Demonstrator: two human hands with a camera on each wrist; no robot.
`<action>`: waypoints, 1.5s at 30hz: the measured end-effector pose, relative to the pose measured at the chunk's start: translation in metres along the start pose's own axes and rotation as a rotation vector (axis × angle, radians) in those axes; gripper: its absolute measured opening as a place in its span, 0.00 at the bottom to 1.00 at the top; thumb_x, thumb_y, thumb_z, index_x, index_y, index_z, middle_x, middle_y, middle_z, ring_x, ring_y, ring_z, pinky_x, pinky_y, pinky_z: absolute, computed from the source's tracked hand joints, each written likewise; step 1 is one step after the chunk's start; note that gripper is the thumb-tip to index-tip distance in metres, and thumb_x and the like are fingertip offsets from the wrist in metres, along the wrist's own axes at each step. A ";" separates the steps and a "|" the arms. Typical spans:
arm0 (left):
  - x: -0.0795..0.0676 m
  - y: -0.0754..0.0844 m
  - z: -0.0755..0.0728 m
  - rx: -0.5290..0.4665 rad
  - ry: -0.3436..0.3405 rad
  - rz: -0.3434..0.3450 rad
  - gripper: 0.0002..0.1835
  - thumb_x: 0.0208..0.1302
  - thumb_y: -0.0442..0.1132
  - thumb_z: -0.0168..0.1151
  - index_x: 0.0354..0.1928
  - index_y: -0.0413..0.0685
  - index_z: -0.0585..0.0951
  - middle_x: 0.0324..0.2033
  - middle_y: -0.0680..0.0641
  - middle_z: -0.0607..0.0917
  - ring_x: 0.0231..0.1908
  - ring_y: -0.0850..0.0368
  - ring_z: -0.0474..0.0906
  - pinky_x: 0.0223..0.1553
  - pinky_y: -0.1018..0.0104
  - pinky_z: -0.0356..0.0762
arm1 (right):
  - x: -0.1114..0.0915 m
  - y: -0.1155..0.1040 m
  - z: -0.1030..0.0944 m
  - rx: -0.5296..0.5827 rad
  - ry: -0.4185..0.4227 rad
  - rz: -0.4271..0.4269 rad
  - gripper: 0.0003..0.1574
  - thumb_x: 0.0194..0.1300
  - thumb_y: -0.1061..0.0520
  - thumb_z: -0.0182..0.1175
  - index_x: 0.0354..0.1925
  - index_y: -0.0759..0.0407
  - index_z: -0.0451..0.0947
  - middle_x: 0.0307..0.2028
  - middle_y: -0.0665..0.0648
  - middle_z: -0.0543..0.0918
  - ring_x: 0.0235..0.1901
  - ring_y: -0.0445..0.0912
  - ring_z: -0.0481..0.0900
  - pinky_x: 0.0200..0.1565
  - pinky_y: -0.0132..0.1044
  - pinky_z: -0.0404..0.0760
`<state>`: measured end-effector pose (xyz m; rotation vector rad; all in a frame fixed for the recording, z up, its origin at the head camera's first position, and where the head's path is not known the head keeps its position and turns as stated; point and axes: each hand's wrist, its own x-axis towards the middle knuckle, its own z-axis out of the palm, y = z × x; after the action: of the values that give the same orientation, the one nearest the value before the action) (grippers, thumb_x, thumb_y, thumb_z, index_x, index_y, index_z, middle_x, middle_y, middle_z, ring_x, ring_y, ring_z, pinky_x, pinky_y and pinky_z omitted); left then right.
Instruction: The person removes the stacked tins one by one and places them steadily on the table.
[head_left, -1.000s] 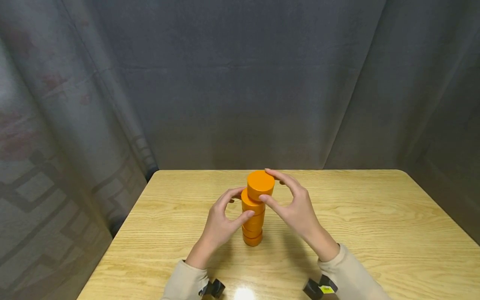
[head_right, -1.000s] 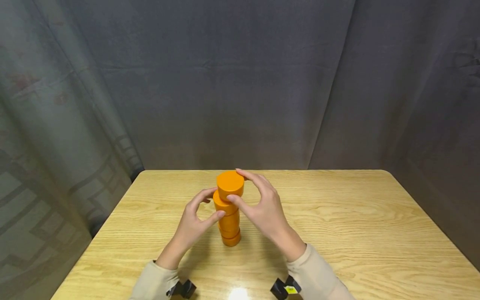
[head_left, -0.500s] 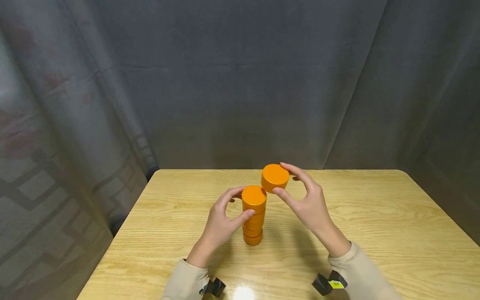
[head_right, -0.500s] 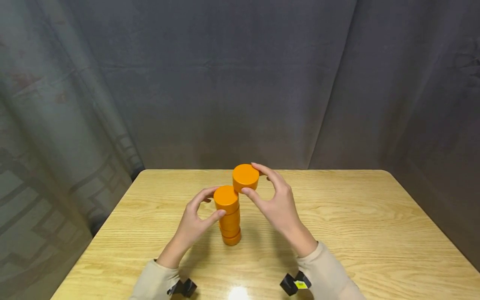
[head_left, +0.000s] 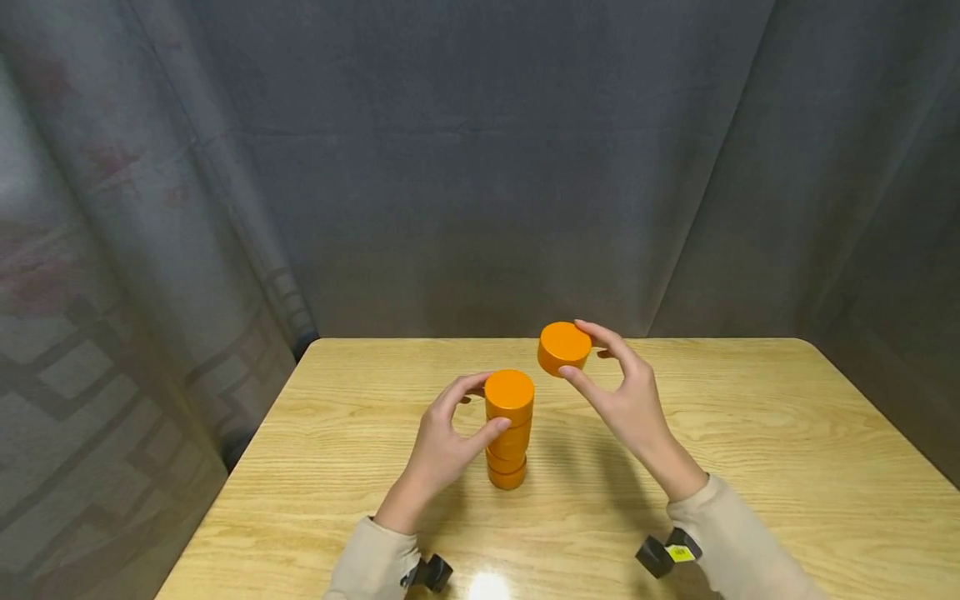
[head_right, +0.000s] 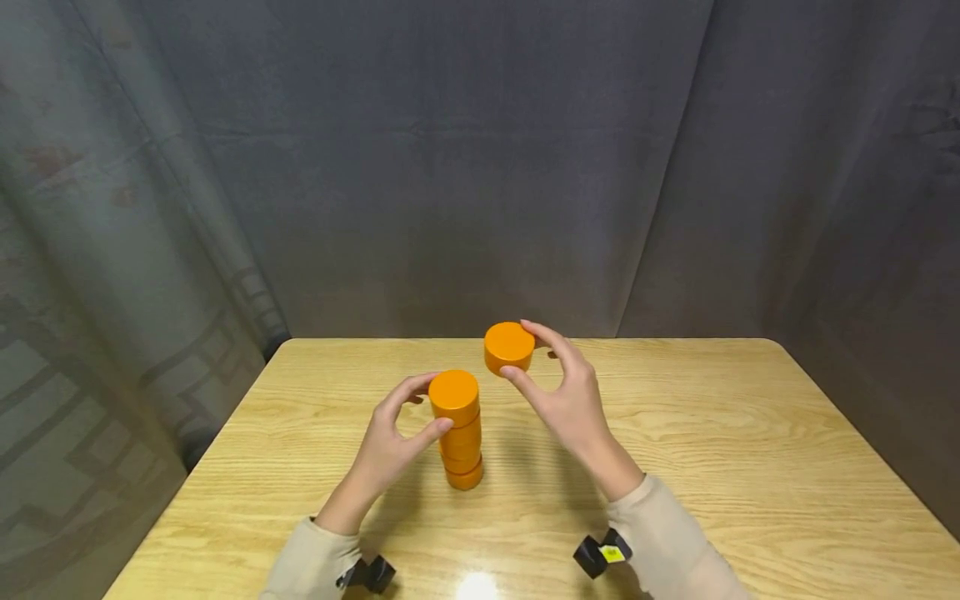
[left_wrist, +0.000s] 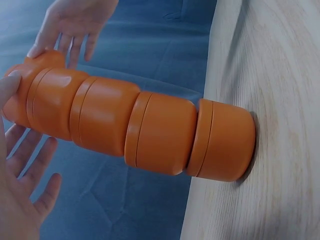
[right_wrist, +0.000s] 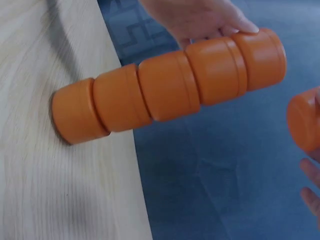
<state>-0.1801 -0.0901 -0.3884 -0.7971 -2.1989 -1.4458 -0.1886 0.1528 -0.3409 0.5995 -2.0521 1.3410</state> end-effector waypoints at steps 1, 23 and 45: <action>0.000 0.000 0.000 0.001 -0.001 -0.001 0.28 0.60 0.38 0.72 0.62 0.52 0.76 0.51 0.55 0.82 0.50 0.58 0.76 0.50 0.59 0.73 | 0.001 0.002 0.000 -0.002 0.004 0.004 0.37 0.54 0.70 0.72 0.62 0.60 0.75 0.57 0.56 0.81 0.52 0.38 0.74 0.51 0.39 0.69; -0.003 0.000 0.000 -0.005 0.007 -0.008 0.27 0.60 0.39 0.72 0.62 0.53 0.76 0.52 0.55 0.82 0.49 0.58 0.76 0.50 0.60 0.73 | 0.004 0.030 0.006 -0.020 0.004 0.109 0.34 0.57 0.72 0.69 0.62 0.69 0.73 0.55 0.66 0.80 0.47 0.37 0.73 0.49 0.44 0.70; 0.000 0.000 0.002 -0.002 0.010 0.010 0.28 0.59 0.38 0.73 0.62 0.52 0.76 0.51 0.55 0.82 0.49 0.58 0.76 0.50 0.59 0.73 | 0.007 0.096 0.016 -0.037 -0.094 0.229 0.36 0.60 0.61 0.71 0.63 0.65 0.70 0.53 0.65 0.80 0.51 0.54 0.75 0.52 0.52 0.70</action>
<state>-0.1804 -0.0885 -0.3889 -0.7987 -2.1831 -1.4441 -0.2604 0.1745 -0.4028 0.4283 -2.2720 1.4220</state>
